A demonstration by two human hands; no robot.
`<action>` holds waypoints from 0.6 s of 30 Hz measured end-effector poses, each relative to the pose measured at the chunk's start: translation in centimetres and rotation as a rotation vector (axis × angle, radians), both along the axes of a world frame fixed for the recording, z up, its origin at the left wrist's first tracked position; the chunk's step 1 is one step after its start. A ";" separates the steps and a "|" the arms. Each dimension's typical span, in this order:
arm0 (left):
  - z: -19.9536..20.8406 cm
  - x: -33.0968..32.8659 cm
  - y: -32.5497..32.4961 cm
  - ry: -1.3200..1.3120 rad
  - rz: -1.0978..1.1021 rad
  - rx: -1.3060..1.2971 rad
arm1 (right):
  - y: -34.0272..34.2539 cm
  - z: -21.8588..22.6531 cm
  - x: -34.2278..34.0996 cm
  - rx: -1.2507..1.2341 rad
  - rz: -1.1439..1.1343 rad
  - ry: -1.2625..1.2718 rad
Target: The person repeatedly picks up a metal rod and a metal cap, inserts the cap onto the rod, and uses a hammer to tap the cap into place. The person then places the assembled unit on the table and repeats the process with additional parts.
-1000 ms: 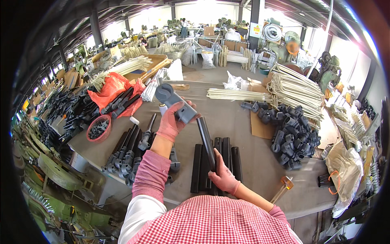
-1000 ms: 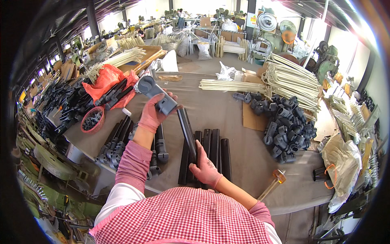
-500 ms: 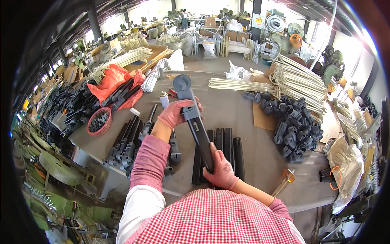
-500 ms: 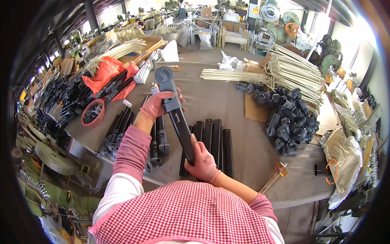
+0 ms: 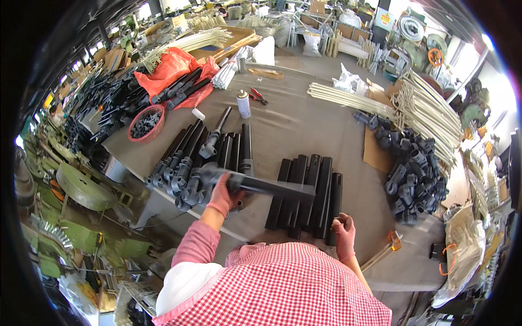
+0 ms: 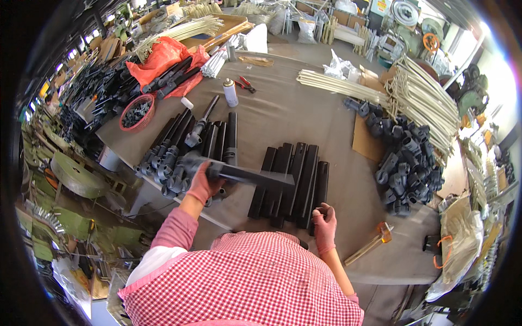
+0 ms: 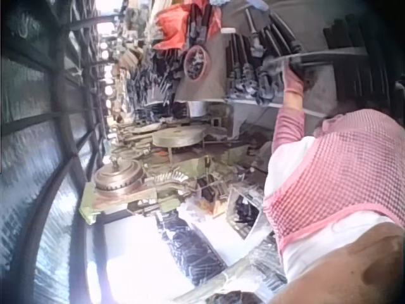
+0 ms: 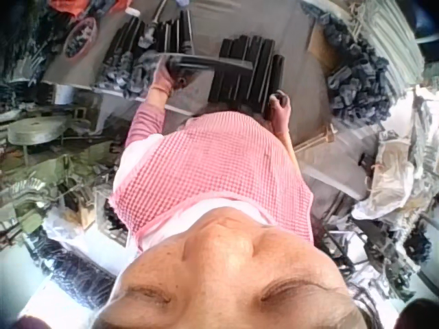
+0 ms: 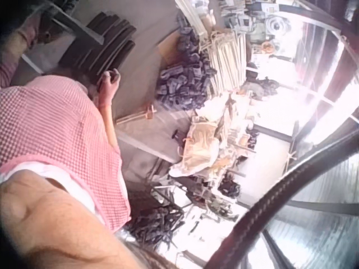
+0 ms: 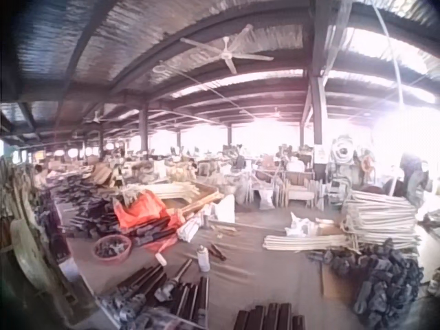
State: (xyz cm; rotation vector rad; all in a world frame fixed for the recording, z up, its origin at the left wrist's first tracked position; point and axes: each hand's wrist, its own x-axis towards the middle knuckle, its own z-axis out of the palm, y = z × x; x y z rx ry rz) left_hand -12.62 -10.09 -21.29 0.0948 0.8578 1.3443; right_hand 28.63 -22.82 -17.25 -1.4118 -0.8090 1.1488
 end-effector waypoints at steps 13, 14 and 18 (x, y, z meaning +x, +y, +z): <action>-0.7 7.6 -2.4 0.167 -0.098 -0.083 | 0.5 -5.7 0.2 -0.176 0.187 -0.084; -0.4 9.0 -1.7 0.454 -0.263 -0.023 | 0.3 -5.9 0.6 -0.196 0.176 -0.074; 0.1 12.0 2.2 2.354 -0.585 0.463 | -0.9 -7.3 2.3 -0.246 0.131 -0.098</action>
